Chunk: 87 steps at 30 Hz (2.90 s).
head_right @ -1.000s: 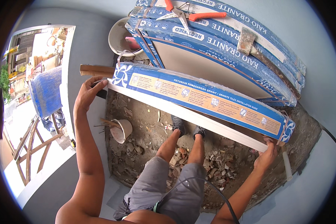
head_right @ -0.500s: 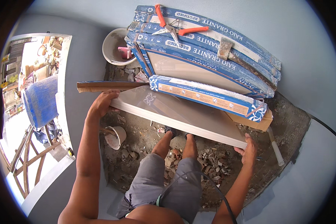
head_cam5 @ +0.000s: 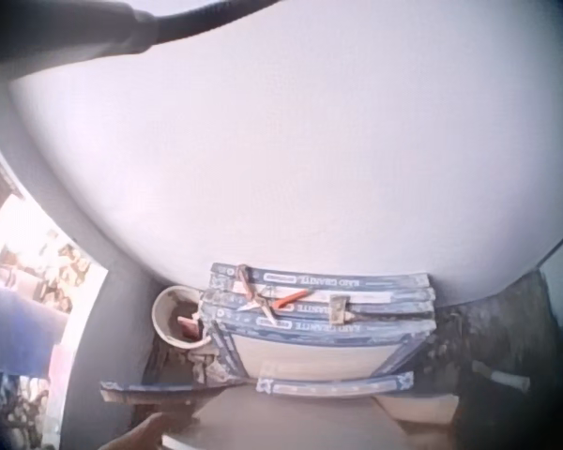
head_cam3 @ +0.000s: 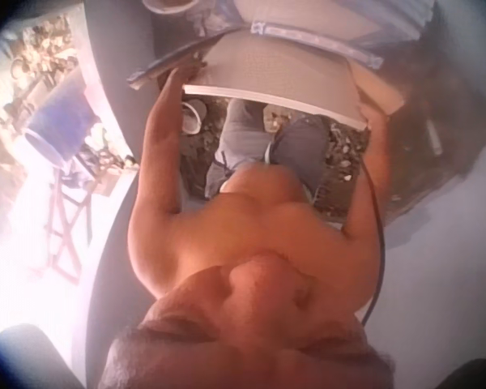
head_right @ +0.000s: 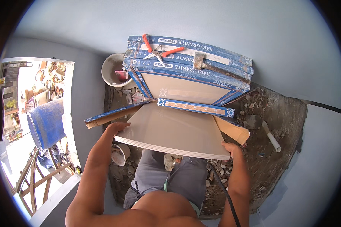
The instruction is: The person uses a string line to mark a straight reference line on a debris-covered floor. They then walk around the room, pick up a pair of pliers, and lift a stack of packaged tiles to inspect the bottom of the stack.
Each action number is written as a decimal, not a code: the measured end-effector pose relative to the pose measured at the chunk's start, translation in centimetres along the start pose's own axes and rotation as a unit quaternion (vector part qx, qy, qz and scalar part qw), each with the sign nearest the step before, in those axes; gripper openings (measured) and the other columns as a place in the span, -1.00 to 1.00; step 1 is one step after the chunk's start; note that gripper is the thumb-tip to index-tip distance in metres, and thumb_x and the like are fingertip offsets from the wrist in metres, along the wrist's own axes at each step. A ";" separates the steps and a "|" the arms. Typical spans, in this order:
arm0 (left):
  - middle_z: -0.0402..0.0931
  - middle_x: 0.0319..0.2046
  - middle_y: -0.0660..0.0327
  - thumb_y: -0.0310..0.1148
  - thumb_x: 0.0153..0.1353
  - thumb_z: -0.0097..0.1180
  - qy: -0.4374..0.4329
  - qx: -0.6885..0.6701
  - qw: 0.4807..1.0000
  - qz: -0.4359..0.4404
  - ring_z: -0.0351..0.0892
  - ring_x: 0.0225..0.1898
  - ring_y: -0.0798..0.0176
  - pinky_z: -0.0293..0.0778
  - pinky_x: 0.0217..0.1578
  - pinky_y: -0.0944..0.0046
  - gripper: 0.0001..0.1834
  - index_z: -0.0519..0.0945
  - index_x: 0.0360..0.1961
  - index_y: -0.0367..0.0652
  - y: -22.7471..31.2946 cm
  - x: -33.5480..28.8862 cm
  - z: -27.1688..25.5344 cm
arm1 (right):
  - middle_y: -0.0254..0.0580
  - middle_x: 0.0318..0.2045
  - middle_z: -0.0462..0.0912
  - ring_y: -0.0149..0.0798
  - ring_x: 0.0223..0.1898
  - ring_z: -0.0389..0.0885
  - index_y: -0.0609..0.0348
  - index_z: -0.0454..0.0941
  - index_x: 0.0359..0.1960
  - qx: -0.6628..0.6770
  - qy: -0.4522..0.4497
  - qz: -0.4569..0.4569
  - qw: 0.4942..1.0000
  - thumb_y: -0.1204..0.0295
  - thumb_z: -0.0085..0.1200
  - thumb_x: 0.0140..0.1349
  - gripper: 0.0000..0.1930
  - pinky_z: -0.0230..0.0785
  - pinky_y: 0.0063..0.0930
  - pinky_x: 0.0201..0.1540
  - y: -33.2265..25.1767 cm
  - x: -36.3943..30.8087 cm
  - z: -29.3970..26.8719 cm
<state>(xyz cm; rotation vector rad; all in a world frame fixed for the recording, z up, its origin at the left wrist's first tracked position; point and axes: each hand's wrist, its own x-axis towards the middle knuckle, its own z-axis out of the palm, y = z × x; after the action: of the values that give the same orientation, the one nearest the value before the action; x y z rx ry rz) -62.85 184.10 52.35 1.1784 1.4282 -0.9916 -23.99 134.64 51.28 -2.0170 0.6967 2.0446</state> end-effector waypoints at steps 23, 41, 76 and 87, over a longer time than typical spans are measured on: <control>0.43 0.14 -0.07 0.21 0.31 -0.31 0.107 0.275 0.956 -0.011 0.35 0.23 -0.10 0.22 0.23 0.04 -0.27 0.50 0.12 -0.21 -4.6 -9.6 5.2 | 0.17 0.18 0.41 0.14 0.23 0.36 0.25 0.45 0.13 -0.300 0.199 -0.013 0.933 -0.15 -0.46 0.36 -0.28 0.19 -0.11 0.26 9.6 -6.7 3.7; 0.44 0.12 -0.09 0.24 0.29 -0.32 0.110 0.286 0.951 -0.023 0.38 0.20 -0.10 0.25 0.21 0.01 -0.24 0.52 0.10 -0.22 -12.5 -10.4 6.1 | 0.16 0.28 0.27 0.15 0.32 0.22 0.23 0.36 0.22 -0.244 0.176 0.001 0.954 -0.20 -0.28 0.29 -0.25 0.06 -0.13 0.34 12.2 -11.6 8.4; 0.45 0.09 -0.15 0.18 0.33 -0.33 0.080 0.267 0.960 0.035 0.40 0.18 -0.14 0.24 0.19 0.03 -0.26 0.55 0.03 -0.31 -2.4 0.5 5.0 | 0.23 0.16 0.41 0.16 0.22 0.36 0.27 0.47 0.10 -0.289 0.233 -0.032 0.928 -0.13 -0.35 0.34 -0.31 0.21 -0.11 0.25 3.5 -2.3 0.1; 0.62 -0.27 0.05 -0.27 0.26 -0.09 0.055 0.191 0.979 0.041 0.62 -0.25 0.11 0.49 -0.20 0.07 -0.68 0.63 -0.11 -0.16 4.5 -1.2 0.1 | -0.01 -0.08 0.54 0.00 -0.15 0.60 0.14 0.47 0.01 0.020 0.115 -0.105 0.988 0.26 -0.13 0.36 -0.69 0.56 -0.07 -0.29 -2.2 -4.6 -6.1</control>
<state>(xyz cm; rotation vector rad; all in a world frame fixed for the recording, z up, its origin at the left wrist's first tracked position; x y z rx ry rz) -58.36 184.62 53.52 1.5811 1.2937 -1.1925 -17.27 134.67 55.55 -2.2188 0.5318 1.6880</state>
